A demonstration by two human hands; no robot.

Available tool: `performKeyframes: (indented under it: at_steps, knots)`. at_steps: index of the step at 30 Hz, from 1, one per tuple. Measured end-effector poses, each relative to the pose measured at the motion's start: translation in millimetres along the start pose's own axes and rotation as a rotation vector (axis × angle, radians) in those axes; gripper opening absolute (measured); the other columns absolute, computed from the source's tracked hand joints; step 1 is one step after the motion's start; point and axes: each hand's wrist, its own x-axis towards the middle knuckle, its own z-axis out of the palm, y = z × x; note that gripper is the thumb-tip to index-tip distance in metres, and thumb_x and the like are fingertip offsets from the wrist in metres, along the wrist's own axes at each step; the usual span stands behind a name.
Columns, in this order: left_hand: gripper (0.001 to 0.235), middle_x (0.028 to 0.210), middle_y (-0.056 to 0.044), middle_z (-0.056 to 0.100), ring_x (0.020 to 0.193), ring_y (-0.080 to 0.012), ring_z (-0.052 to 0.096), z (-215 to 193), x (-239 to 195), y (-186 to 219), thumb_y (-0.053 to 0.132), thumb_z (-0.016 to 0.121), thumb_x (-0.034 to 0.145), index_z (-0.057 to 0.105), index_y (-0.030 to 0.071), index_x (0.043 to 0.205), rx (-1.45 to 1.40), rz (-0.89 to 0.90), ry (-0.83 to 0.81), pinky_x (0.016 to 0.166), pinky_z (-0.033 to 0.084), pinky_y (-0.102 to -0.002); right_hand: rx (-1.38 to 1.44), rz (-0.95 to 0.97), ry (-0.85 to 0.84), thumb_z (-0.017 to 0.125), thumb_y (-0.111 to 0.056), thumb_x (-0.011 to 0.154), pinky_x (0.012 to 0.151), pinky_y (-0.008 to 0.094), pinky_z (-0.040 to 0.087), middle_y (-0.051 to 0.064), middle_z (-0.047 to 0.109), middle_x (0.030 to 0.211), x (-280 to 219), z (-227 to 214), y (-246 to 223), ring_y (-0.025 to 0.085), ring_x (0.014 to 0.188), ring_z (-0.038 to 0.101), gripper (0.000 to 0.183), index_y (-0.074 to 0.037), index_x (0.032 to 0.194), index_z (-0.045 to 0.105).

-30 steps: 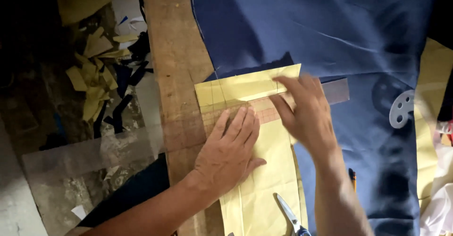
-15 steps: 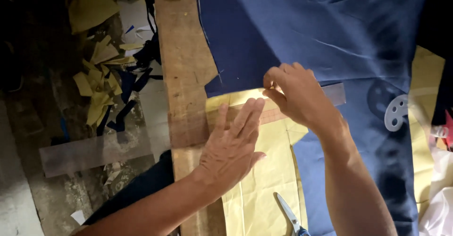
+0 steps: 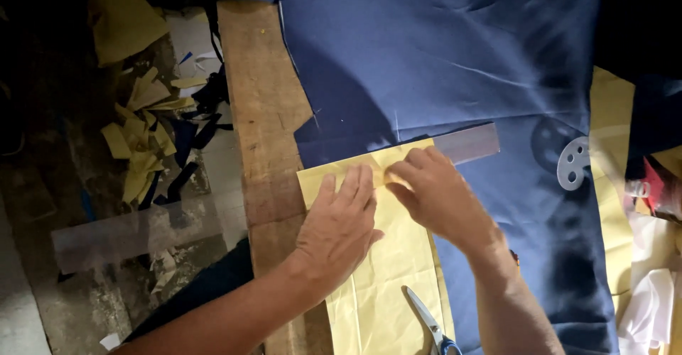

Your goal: Marking and cutting fabric using a paper pattern, ruler, pencil, and scissors on a wooden workbench.

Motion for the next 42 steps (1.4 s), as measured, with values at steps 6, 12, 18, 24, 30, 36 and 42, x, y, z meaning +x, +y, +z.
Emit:
performKeyframes:
  at_steps: [6, 12, 18, 24, 30, 36, 42]
  knots:
    - [0.081, 0.157, -0.019, 0.045, 0.142, -0.0313, 0.044, -5.0, -4.3, -2.7, 0.071, 0.05, 0.091, 0.059, 0.007, 0.139, 0.02, -0.005, 0.039, 0.11, 0.04, -0.049, 0.379, 0.444, -0.033, 0.043, -0.014, 0.104, 0.088, 0.041, 0.049, 0.001, 0.072, 0.118, 19.7, -24.9, -8.8, 0.028, 0.106, 0.07, 0.042, -0.012, 0.146, 0.044]
    - [0.091, 0.162, -0.024, 0.038, 0.147, -0.0336, 0.041, 2.9, -7.1, 2.6, 0.07, 0.052, 0.09, 0.049, 0.0, 0.148, -0.04, -0.049, 0.074, 0.116, 0.036, -0.051, 0.394, -0.027, 0.192, 0.069, -0.012, 0.099, 0.086, 0.035, 0.054, 0.009, 0.077, 0.107, 55.6, 11.8, -10.5, 0.025, 0.098, 0.073, 0.011, -0.008, 0.107, 0.075]
    - [0.086, 0.153, -0.016, 0.047, 0.138, -0.0326, 0.043, -1.9, -8.1, -0.1, 0.071, 0.054, 0.089, 0.055, 0.005, 0.144, -0.045, -0.072, 0.1, 0.116, 0.034, -0.051, 0.36, -0.019, 0.06, 0.062, -0.012, 0.101, 0.072, 0.037, 0.048, 0.003, 0.07, 0.092, 78.1, 11.1, -32.1, 0.023, 0.087, 0.064, 0.009, -0.009, 0.099, 0.07]
    - [0.103, 0.161, -0.021, 0.039, 0.148, -0.0423, 0.031, -5.5, -6.7, -5.0, 0.078, 0.05, 0.085, 0.041, 0.001, 0.154, 0.023, -0.064, 0.08, 0.123, 0.026, -0.058, 0.284, -0.21, 0.005, 0.06, -0.007, 0.103, 0.057, 0.036, 0.041, 0.002, 0.051, 0.077, 84.5, 15.6, -43.1, 0.021, 0.074, 0.05, 0.012, -0.011, 0.092, 0.063]
    - [0.068, 0.148, -0.015, 0.054, 0.144, -0.0329, 0.04, -22.3, -6.8, -11.8, 0.061, 0.059, 0.089, 0.065, 0.008, 0.131, -0.269, -0.043, -0.016, 0.12, 0.025, -0.058, 0.12, -0.208, 0.021, 0.058, -0.018, 0.103, 0.066, 0.036, 0.054, 0.002, 0.055, 0.079, 59.6, 20.4, -5.4, 0.025, 0.081, 0.06, 0.014, -0.017, 0.091, 0.065]
    - [0.089, 0.157, -0.022, 0.046, 0.142, -0.0334, 0.046, 8.2, -7.1, -0.3, 0.07, 0.056, 0.088, 0.052, 0.002, 0.144, -0.081, -0.042, 0.126, 0.113, 0.039, -0.051, -0.183, -0.268, 0.028, 0.067, 0.013, 0.081, 0.07, 0.033, 0.051, 0.011, 0.069, 0.099, 29.2, 2.6, 37.5, 0.024, 0.087, 0.059, 0.032, -0.002, 0.11, 0.07]
    - [0.082, 0.156, -0.021, 0.048, 0.14, -0.0329, 0.05, -1.0, -2.5, -8.1, 0.074, 0.049, 0.092, 0.057, 0.006, 0.137, -0.023, -0.014, 0.112, 0.108, 0.043, -0.049, -0.339, 0.109, 0.119, 0.065, -0.002, 0.076, 0.07, 0.038, 0.048, 0.004, 0.063, 0.095, -20.2, -28.7, 79.7, 0.028, 0.093, 0.058, 0.036, -0.017, 0.109, 0.071]
